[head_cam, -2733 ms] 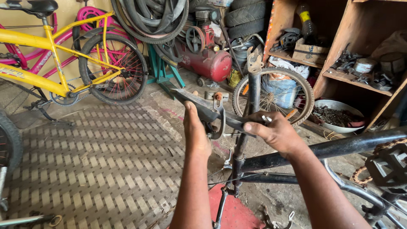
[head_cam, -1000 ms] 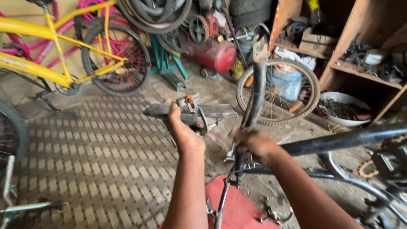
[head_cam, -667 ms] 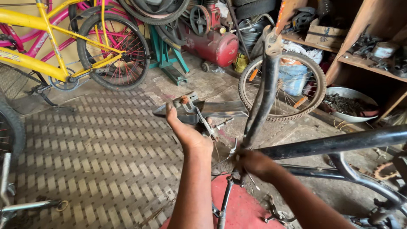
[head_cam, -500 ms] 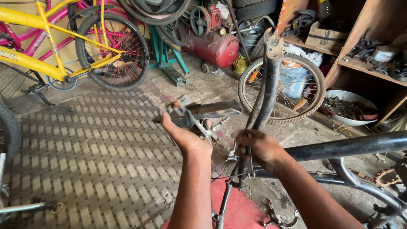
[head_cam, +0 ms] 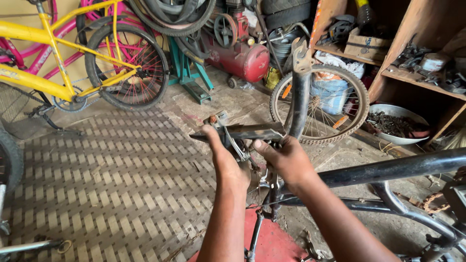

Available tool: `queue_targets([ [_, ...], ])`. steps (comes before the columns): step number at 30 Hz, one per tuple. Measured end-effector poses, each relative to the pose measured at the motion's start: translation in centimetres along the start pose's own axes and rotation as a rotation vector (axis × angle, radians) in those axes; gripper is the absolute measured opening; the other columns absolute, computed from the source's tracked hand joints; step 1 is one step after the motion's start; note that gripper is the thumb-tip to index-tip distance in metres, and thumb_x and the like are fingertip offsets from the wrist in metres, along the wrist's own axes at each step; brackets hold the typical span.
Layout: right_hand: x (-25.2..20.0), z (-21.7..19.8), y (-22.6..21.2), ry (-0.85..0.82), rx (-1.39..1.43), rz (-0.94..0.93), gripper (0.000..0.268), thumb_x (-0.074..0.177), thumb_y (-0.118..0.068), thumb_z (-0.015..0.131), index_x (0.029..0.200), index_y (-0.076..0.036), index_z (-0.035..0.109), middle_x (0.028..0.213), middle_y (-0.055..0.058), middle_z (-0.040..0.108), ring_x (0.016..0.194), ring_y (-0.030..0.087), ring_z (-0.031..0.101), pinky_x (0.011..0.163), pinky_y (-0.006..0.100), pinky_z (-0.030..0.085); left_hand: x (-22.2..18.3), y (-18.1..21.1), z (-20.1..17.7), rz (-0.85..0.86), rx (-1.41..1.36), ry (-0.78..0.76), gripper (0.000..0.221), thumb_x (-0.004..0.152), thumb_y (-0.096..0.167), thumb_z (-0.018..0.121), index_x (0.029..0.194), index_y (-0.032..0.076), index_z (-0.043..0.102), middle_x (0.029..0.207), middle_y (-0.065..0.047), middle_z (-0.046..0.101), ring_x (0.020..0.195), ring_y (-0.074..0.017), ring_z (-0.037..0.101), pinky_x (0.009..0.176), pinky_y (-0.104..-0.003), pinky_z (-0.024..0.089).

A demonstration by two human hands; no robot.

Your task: The person assembles components onto a bicycle frame by hand, handling a metal bracket and a plastic guard and fitting them together near the seat post area.

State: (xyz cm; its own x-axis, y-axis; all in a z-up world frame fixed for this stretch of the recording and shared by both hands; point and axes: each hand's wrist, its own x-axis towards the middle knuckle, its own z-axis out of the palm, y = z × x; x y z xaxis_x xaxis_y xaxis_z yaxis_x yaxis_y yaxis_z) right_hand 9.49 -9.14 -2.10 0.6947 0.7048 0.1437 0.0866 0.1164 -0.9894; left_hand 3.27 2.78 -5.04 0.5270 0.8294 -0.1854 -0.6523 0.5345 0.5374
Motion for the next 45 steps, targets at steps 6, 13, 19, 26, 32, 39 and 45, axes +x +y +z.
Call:
queue_targets([
  [6,-0.9,0.2,-0.3,0.101,-0.397,-0.15,0.038,0.1,-0.033,0.067,0.085,0.001,0.07,0.059,0.0,0.055,0.053,0.009,0.044,0.048,0.031,0.039,-1.9,0.1,0.3,0.118,0.221,-0.165,0.076,0.075,0.052,0.078,0.135,0.02,0.045,0.094,0.001,0.063,0.076,-0.0131,0.062,0.055,-0.035,0.047],
  [13,-2.4,0.4,-1.6,0.074,-0.217,-0.047,0.037,0.095,-0.034,0.069,0.089,0.002,0.074,0.059,-0.002,0.056,0.051,0.011,0.044,0.046,0.032,0.036,-2.5,1.1,0.6,0.196,0.151,-0.338,0.068,0.079,0.042,0.075,0.134,0.012,0.048,0.094,-0.003,0.062,0.077,-0.017,0.061,0.053,-0.035,0.049],
  [19,-2.8,-4.1,-3.7,0.012,-0.22,-0.007,0.054,0.08,-0.036,0.077,0.125,-0.008,0.064,0.076,-0.003,0.072,0.055,0.008,0.053,0.046,0.027,0.04,-0.4,-0.6,-1.7,0.083,0.08,-0.357,0.06,0.084,0.044,0.071,0.132,0.01,0.055,0.104,0.0,0.063,0.096,-0.0175,0.06,0.068,-0.038,0.048],
  [26,-2.5,-5.7,-3.6,-0.071,-0.287,-0.152,0.058,0.086,-0.045,0.072,0.125,-0.002,0.07,0.071,-0.004,0.056,0.059,0.007,0.044,0.048,0.026,0.036,1.6,-2.6,-2.3,0.185,0.084,-0.329,0.081,0.078,0.062,0.072,0.139,0.013,0.052,0.127,0.003,0.063,0.115,-0.0121,0.061,0.102,-0.034,0.045],
  [32,-1.1,-6.5,-1.4,-0.184,-0.489,-0.313,0.06,0.1,-0.05,0.053,0.132,-0.002,0.067,0.07,-0.004,0.058,0.067,0.006,0.051,0.06,0.026,0.046,0.9,-2.4,-2.4,0.154,0.17,-0.54,0.093,0.074,0.072,0.073,0.141,0.011,0.053,0.127,-0.006,0.061,0.116,-0.0216,0.059,0.099,-0.042,0.04],
  [39,-0.6,-5.0,-1.0,-0.084,-0.342,-0.087,0.056,0.098,-0.048,0.053,0.134,-0.007,0.068,0.068,0.0,0.055,0.059,0.009,0.044,0.052,0.028,0.038,0.4,-1.3,-0.7,0.164,0.02,-0.376,0.071,0.083,0.051,0.079,0.135,0.009,0.054,0.121,-0.006,0.064,0.116,-0.0264,0.065,0.099,-0.037,0.054],
  [45,0.9,-5.3,2.7,-0.235,-0.14,0.192,0.036,0.096,-0.028,0.067,0.118,0.001,0.071,0.074,-0.001,0.055,0.059,0.01,0.044,0.049,0.03,0.035,0.6,0.1,-0.7,0.262,-0.072,-0.231,0.066,0.088,0.045,0.075,0.142,0.014,0.052,0.121,-0.003,0.061,0.102,-0.0161,0.063,0.08,-0.032,0.049],
])
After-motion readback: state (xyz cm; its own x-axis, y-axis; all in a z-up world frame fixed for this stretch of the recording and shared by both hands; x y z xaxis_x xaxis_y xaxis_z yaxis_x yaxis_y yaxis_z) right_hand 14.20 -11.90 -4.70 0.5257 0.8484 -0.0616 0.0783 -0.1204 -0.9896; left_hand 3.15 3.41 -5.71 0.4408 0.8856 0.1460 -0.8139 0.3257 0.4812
